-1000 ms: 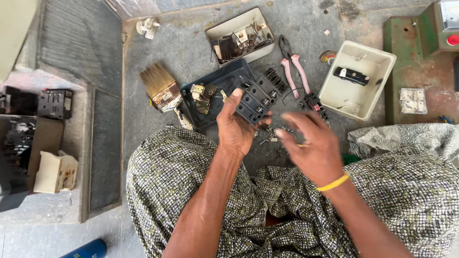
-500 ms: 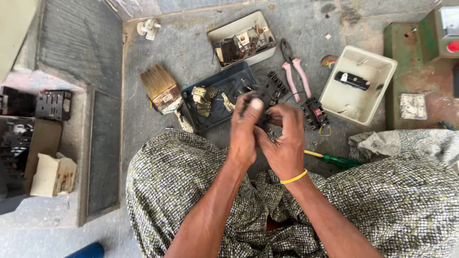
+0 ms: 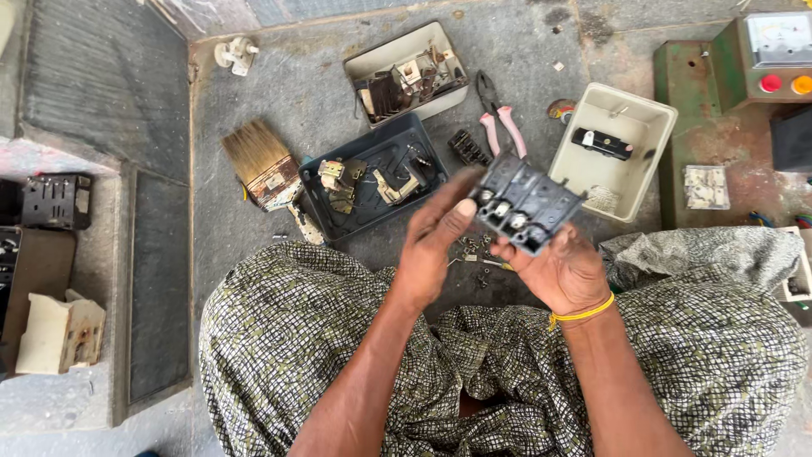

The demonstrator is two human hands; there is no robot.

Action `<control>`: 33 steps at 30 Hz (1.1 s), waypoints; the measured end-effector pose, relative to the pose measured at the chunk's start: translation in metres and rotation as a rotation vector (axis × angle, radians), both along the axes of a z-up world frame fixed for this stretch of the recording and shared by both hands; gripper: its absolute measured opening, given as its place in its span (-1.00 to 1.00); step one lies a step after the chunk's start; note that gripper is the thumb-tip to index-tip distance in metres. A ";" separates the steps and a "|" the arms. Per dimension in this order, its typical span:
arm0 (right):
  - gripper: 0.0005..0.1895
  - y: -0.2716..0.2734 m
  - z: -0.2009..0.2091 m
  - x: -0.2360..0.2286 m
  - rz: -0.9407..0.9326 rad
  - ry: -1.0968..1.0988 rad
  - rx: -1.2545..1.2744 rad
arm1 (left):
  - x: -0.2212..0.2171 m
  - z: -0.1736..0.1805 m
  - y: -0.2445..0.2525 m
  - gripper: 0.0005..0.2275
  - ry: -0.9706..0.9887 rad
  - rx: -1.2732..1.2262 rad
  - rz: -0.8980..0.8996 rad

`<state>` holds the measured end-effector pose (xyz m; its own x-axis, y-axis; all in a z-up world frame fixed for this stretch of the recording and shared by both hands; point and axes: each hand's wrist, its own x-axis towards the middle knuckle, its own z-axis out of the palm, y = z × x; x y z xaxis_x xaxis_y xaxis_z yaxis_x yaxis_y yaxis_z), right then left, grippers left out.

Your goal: The person assembles and disassembles electrical components by hand and using a screwdriver, handling small screws, metal plates, and plastic housings on the floor.

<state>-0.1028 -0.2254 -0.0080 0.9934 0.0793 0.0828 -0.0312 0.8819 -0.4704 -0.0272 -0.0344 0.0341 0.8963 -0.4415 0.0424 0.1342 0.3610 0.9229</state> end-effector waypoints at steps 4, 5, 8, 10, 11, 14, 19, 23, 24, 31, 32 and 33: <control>-0.67 0.000 -0.004 0.001 -0.025 0.118 -0.072 | -0.003 -0.011 0.002 -0.55 0.034 0.040 -0.010; -0.67 -0.001 -0.004 -0.001 -0.029 0.120 -0.076 | -0.003 -0.012 0.003 -0.55 0.042 0.004 -0.012; -0.82 0.001 -0.002 -0.001 0.002 0.007 0.018 | -0.002 -0.012 0.005 -0.55 0.069 -0.053 -0.022; -0.66 0.000 -0.001 -0.001 -0.004 0.076 -0.040 | -0.002 -0.012 0.005 -0.55 0.090 -0.072 -0.028; -0.66 0.000 -0.001 -0.002 -0.006 0.078 -0.040 | -0.002 -0.012 0.005 -0.55 0.096 -0.073 -0.030; -0.69 0.002 0.000 -0.001 0.004 0.062 0.008 | -0.001 -0.012 0.005 -0.55 0.096 -0.073 -0.024; -0.63 0.005 0.009 0.003 0.042 0.072 0.001 | -0.001 -0.012 0.006 -0.61 0.074 -0.048 -0.016; -0.52 0.006 0.015 0.010 -0.005 0.219 -0.200 | 0.008 -0.017 0.001 -0.79 0.139 -0.078 0.088; -0.57 0.005 0.012 0.013 -0.108 0.280 -0.325 | 0.011 -0.018 0.000 -0.86 0.294 -0.185 0.144; -0.82 -0.019 -0.009 0.001 -0.359 0.468 -0.988 | 0.030 -0.026 0.022 -0.87 0.317 -0.256 0.516; -0.82 -0.018 -0.013 -0.001 -0.353 0.473 -0.991 | 0.031 -0.027 0.023 -0.86 0.329 -0.237 0.537; -0.79 -0.014 -0.018 -0.002 -0.265 0.476 -1.101 | 0.031 -0.027 0.023 -0.84 0.340 -0.218 0.558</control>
<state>-0.1048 -0.2397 -0.0265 0.9021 -0.3316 -0.2761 -0.2837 0.0264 -0.9585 0.0040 -0.0115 0.0067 0.9662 0.0763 -0.2462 0.1440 0.6327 0.7609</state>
